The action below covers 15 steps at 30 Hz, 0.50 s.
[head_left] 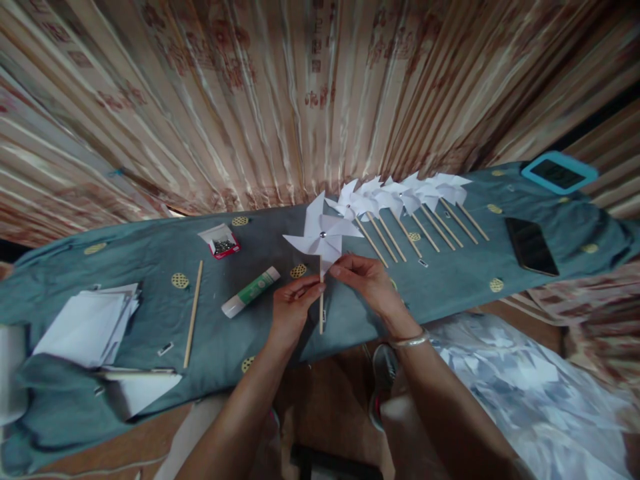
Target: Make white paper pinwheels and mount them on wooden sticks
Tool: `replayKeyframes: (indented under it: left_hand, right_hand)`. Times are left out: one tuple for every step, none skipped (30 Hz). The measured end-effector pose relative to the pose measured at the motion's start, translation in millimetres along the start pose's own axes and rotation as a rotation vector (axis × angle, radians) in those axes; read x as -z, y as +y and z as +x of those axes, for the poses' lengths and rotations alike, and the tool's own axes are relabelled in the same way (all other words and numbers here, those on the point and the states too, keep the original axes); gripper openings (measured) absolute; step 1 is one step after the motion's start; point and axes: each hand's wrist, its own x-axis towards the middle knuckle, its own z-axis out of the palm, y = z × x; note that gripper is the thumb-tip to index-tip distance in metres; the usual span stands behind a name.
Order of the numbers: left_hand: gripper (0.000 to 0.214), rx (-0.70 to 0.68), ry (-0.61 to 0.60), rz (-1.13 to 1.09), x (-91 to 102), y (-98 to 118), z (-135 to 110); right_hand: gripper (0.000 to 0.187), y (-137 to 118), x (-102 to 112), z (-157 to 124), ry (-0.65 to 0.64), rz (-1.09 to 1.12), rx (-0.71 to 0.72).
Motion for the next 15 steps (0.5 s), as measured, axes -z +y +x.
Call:
replayKeyframes:
  left_hand:
    - [0.027,0.001,0.002,0.004,0.1,-0.1,0.0]
    - [0.027,0.0,0.003,0.009,0.3,-0.2,-0.2]
    - [0.027,0.002,0.001,0.014,0.5,-0.5,-0.3]
    - [0.027,0.006,-0.002,0.018,0.7,-0.8,-0.6]
    - [0.027,0.012,-0.003,0.022,0.8,-1.1,-0.8]
    - [0.028,0.02,-0.006,0.026,0.8,-1.5,-1.1]
    - [0.029,0.028,-0.011,0.032,0.8,-1.9,-1.5]
    - [0.03,0.035,-0.016,0.04,0.8,-2.3,-1.8]
    - [0.031,0.041,-0.023,0.049,0.8,-2.7,-2.1]
    - [0.031,0.046,-0.028,0.058,0.7,-3.0,-2.3]
    - [0.031,0.049,-0.033,0.063,0.7,-3.4,-2.3]
    - [0.031,0.05,-0.036,0.065,0.7,-3.7,-2.3]
    - [0.031,0.047,-0.035,0.062,0.7,-3.9,-2.1]
    - [0.03,0.042,-0.034,0.058,0.7,-4.0,-1.8]
    - [0.029,0.034,-0.036,0.054,0.8,-4.1,-1.4]
  right_hand:
    - [0.038,-1.5,5.6,0.9,0.028,-0.007,0.008]
    - [0.038,-2.7,11.5,2.0,0.08,-0.014,0.01]
    - [0.036,-3.6,17.2,3.2,0.148,-0.019,0.012]
    - [0.034,-4.3,22.4,4.4,0.213,-0.018,0.021]
    - [0.032,-4.7,26.8,5.6,0.265,-0.014,0.04]
    - [0.029,-5.0,30.1,6.8,0.302,-0.005,0.066]
    - [0.027,-5.2,32.3,7.9,0.321,0.006,0.093]
    - [0.026,-5.3,33.5,8.8,0.329,0.018,0.118]
    - [0.025,-5.4,33.8,9.6,0.33,0.028,0.135]
    - [0.024,-5.5,33.5,10.3,0.328,0.034,0.144]
    - [0.023,-5.6,32.7,10.7,0.326,0.038,0.147]
    - [0.023,-5.7,31.7,11.0,0.324,0.04,0.144]
    - [0.022,-5.9,30.6,11.0,0.323,0.041,0.139]
    - [0.022,-6.0,29.6,10.9,0.319,0.043,0.133]
    - [0.022,-6.1,28.6,10.6,0.315,0.047,0.127]
